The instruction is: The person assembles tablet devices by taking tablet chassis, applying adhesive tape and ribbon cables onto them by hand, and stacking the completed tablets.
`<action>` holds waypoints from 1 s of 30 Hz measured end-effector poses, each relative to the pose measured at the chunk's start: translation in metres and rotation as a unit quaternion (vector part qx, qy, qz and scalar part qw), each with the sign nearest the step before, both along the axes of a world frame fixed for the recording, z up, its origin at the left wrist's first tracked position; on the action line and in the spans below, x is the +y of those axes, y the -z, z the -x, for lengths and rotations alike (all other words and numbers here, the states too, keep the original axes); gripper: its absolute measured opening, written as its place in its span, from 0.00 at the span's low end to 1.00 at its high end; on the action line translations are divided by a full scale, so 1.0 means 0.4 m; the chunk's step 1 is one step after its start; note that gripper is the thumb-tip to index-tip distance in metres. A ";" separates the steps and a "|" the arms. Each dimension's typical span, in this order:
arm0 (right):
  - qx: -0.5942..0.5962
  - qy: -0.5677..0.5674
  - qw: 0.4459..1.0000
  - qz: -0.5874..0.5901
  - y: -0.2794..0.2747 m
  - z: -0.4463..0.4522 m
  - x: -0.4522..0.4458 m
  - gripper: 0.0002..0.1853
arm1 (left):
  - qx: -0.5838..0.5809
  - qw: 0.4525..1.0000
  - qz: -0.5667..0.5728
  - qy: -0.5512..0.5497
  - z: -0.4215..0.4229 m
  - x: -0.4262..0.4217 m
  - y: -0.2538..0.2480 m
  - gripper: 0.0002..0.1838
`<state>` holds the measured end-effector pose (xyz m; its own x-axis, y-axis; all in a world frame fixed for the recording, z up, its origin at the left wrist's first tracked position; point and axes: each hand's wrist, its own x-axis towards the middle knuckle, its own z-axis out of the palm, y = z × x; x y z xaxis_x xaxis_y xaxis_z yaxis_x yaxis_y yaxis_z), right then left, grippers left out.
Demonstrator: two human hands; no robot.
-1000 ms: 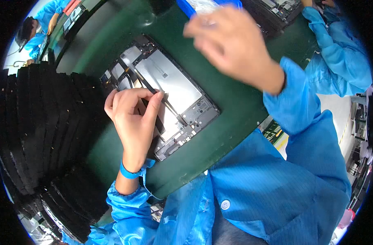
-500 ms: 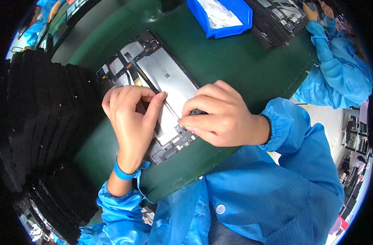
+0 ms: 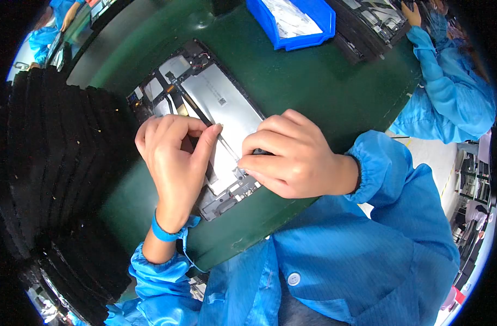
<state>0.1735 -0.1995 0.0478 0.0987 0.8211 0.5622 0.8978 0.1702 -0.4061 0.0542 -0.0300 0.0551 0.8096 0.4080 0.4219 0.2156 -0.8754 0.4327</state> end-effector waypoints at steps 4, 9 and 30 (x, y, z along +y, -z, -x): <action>0.029 -0.001 0.999 0.017 -0.006 -0.002 0.000 0.08 | 0.000 1.000 0.009 0.001 0.000 0.005 -0.001 0.11; 0.043 -0.004 0.999 0.016 -0.012 -0.008 -0.003 0.07 | 0.004 1.000 0.016 -0.007 -0.004 -0.004 -0.010 0.10; -0.103 -0.059 0.993 0.009 -0.067 0.009 -0.022 0.16 | -0.011 0.999 0.020 -0.024 0.005 -0.021 -0.046 0.10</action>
